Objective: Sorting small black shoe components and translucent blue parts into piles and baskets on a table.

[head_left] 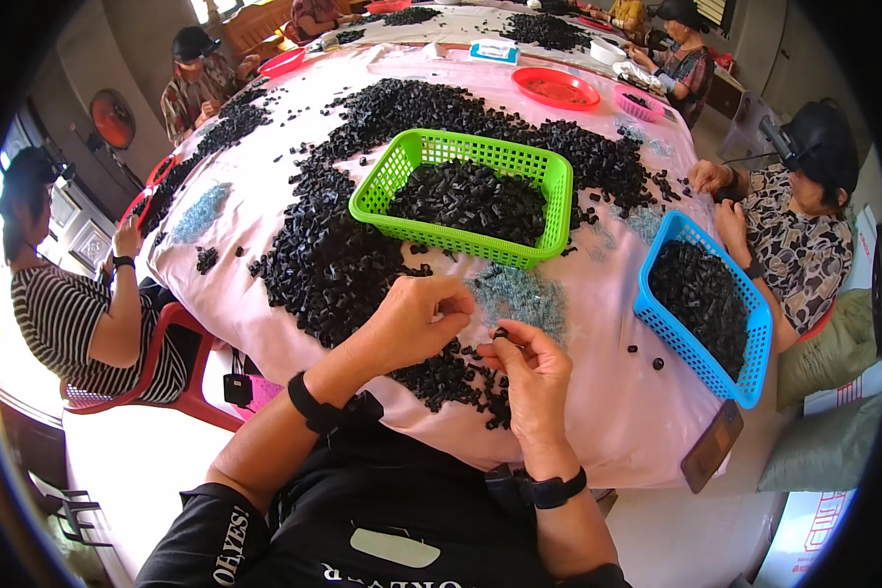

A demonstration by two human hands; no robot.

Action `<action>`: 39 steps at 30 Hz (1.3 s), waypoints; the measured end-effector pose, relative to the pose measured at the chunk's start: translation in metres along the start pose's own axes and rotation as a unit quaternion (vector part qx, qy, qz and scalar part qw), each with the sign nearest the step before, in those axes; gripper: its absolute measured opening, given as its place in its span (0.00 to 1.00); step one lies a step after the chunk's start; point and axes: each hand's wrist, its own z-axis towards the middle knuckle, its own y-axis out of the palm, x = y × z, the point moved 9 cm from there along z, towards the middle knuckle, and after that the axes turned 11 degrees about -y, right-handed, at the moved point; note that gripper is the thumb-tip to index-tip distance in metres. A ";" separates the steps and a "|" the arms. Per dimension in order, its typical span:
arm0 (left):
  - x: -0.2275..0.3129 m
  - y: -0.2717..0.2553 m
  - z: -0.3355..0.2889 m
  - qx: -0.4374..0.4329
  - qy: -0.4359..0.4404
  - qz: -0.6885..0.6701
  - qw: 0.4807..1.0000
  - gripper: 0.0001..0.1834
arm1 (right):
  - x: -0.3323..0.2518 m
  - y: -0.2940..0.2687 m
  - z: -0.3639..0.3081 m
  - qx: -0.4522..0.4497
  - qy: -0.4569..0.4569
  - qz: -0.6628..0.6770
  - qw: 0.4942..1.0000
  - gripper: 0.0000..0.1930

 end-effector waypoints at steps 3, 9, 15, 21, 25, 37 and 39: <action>0.011 0.007 0.000 -0.029 -0.006 -0.077 0.997 0.04 | 0.003 0.005 -0.002 -0.009 0.008 0.029 1.000 0.11; 0.020 0.015 -0.002 -0.039 -0.003 -0.078 0.996 0.04 | 0.001 0.007 -0.002 -0.014 0.003 0.055 0.998 0.13; 0.021 0.018 -0.003 -0.042 -0.002 -0.073 0.996 0.05 | 0.003 0.008 -0.001 -0.018 0.006 0.061 0.998 0.13; 0.025 0.020 -0.006 -0.041 0.022 -0.061 0.997 0.04 | 0.000 0.006 0.000 -0.009 -0.011 0.057 0.998 0.13; 0.029 0.020 -0.007 -0.034 0.076 -0.073 0.994 0.04 | 0.001 0.002 0.001 -0.001 -0.019 0.055 0.998 0.11; -0.005 0.019 0.011 0.015 0.065 0.094 0.993 0.06 | -0.012 -0.023 0.007 0.079 -0.061 0.045 0.994 0.08; -0.005 0.030 0.012 0.004 0.082 0.125 0.989 0.06 | -0.010 -0.024 0.007 0.082 -0.058 0.047 0.994 0.08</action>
